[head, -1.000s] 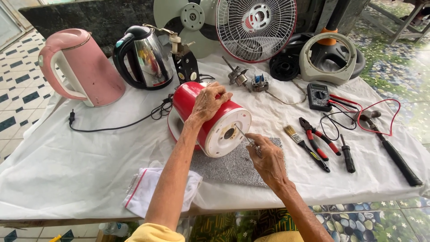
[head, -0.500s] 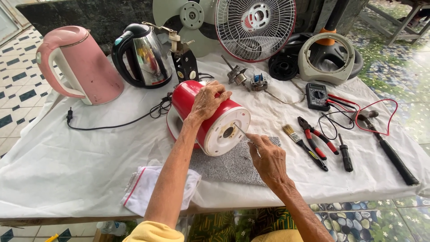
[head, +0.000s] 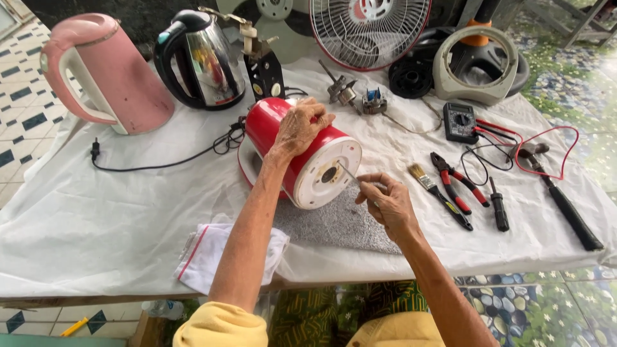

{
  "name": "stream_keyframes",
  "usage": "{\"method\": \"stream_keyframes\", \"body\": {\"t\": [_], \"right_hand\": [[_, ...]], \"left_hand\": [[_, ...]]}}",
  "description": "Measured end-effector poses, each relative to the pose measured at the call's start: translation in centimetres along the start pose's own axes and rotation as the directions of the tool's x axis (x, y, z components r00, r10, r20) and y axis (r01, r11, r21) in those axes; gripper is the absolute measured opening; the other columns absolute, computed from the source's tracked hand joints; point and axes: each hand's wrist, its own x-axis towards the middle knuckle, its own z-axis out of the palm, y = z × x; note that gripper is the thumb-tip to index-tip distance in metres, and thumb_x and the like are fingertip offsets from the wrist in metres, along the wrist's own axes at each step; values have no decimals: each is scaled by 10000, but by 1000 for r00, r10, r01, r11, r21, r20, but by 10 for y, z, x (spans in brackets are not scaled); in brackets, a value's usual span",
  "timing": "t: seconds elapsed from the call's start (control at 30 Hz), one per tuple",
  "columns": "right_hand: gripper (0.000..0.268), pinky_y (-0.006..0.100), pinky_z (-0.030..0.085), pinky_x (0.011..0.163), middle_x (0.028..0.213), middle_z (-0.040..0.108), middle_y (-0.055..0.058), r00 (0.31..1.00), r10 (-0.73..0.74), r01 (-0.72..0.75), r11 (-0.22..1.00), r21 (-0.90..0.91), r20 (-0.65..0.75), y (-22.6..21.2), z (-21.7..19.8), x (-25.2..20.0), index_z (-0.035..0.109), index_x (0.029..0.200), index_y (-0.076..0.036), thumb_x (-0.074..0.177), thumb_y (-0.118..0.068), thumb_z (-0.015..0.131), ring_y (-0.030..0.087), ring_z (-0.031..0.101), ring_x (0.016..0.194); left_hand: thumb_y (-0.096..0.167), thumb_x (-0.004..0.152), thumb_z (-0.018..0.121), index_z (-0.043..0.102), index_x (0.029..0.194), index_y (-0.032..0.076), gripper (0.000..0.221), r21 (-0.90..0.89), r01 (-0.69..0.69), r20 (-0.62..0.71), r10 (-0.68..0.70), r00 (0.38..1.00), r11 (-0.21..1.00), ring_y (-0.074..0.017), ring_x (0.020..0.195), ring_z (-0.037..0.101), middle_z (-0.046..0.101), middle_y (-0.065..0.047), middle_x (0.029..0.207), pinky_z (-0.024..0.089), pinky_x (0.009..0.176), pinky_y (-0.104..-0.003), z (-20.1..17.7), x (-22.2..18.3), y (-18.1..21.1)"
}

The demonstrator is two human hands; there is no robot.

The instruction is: The person uses a screwdriver to unscrew the base of a red electric kettle placed on a white cloth. They briefly wipe the kettle with a white cloth and continue manipulating the base and the power cord.

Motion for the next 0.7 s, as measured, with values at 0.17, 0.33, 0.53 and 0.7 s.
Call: {"method": "stream_keyframes", "body": {"t": [0.17,0.33,0.53,0.7], "right_hand": [[315,224,456,441,848,672,111,952,-301,223,813,-538,-59,4,-5,3,737,1092,-69,819,-147,873,101,564,540],[177,368,566,600,839,671,131,852,-518,346,461,-817,69,25,-4,3,738,1031,-104,877,-140,816,286,688,688],[235,216,294,212,682,655,196,996,-12,4,995,-98,-88,3,-3,3,699,965,53,883,-157,765,146,528,400],[125,194,382,345,683,723,147,979,-192,146,893,-426,-68,-1,-1,2,752,1059,-43,950,-88,711,133,585,460]], "left_hand": [[477,984,673,655,793,174,359,22,14,12,-14,1000,1000,-282,986,635,620,-54,883,505,945,-460,4,2,-9],[387,981,697,633,792,141,316,32,-52,-5,52,999,998,-326,966,648,615,-89,876,516,926,-450,3,1,-8],[359,993,713,641,812,146,288,75,-83,2,83,997,994,-312,966,655,623,-81,904,527,908,-432,1,2,-7],[389,1020,709,645,813,148,324,76,-68,12,68,998,995,-290,959,647,595,-77,878,519,923,-401,-6,0,0]]}}
